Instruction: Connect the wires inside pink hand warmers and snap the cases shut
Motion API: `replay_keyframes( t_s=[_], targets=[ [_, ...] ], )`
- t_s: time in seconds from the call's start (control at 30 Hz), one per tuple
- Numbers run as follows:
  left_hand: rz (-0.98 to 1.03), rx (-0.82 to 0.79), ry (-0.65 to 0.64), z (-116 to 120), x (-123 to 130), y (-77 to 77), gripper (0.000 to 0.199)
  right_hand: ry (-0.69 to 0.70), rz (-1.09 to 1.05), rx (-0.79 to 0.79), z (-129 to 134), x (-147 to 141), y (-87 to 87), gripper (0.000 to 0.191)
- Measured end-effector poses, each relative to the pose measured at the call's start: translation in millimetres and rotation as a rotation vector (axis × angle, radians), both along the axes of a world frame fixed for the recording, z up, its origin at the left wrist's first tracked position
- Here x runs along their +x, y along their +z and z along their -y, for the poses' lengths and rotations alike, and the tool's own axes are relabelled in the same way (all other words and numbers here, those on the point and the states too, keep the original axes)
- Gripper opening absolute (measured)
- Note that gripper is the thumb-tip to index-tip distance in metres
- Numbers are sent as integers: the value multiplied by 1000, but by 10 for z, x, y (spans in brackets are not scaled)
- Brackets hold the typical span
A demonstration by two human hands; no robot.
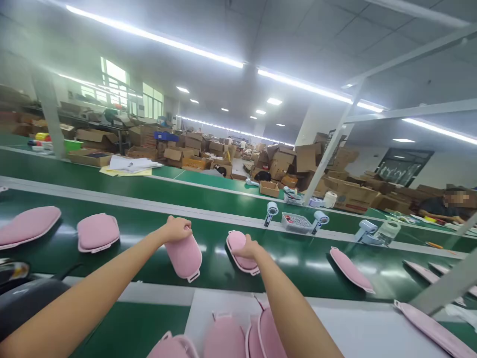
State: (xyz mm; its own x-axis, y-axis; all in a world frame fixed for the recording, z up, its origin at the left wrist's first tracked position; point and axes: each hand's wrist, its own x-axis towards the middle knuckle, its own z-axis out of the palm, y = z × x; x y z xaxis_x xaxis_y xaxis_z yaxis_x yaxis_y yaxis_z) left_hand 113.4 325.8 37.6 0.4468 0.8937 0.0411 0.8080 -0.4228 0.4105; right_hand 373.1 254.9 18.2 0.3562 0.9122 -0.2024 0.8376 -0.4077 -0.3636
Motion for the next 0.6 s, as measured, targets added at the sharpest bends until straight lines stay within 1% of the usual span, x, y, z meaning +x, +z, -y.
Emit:
replay_keyframes(
  t_s=[0.07, 0.13, 0.2, 0.27, 0.33, 0.4, 0.43, 0.47, 0.53, 0.6],
  targets=[
    [33, -37, -49, -186, 139, -153, 32, -19, -5, -68, -168, 7, -115, 37],
    [116, -73, -83, -240, 268, -280, 31, -28, -21, -95, -241, 2, -146, 38],
    [250, -115, -92, -184, 390, -358, 31, -29, -48, -79, -210, -28, -87, 39],
    [428, -178, -87, -35, 491, -363, 31, -16, -87, -29, -69, -120, 58, 40],
    [639, -268, -94, 209, 545, -287, 34, 24, -148, 43, 189, -311, 258, 47],
    [862, -375, -140, 549, 536, -159, 39, 85, -228, 137, 559, -596, 452, 67],
    [969, -430, -174, 752, 505, -92, 44, 116, -270, 193, 778, -760, 526, 80],
    [1070, -483, -210, 973, 459, -32, 50, 143, -312, 253, 1013, -926, 576, 89],
    [1250, -580, -264, 1444, 323, 44, 68, 150, -372, 367, 1509, -1233, 588, 95],
    [1395, -663, -282, 1922, 131, 35, 80, 101, -430, 459, 2005, -1472, 481, 91]
  ],
)
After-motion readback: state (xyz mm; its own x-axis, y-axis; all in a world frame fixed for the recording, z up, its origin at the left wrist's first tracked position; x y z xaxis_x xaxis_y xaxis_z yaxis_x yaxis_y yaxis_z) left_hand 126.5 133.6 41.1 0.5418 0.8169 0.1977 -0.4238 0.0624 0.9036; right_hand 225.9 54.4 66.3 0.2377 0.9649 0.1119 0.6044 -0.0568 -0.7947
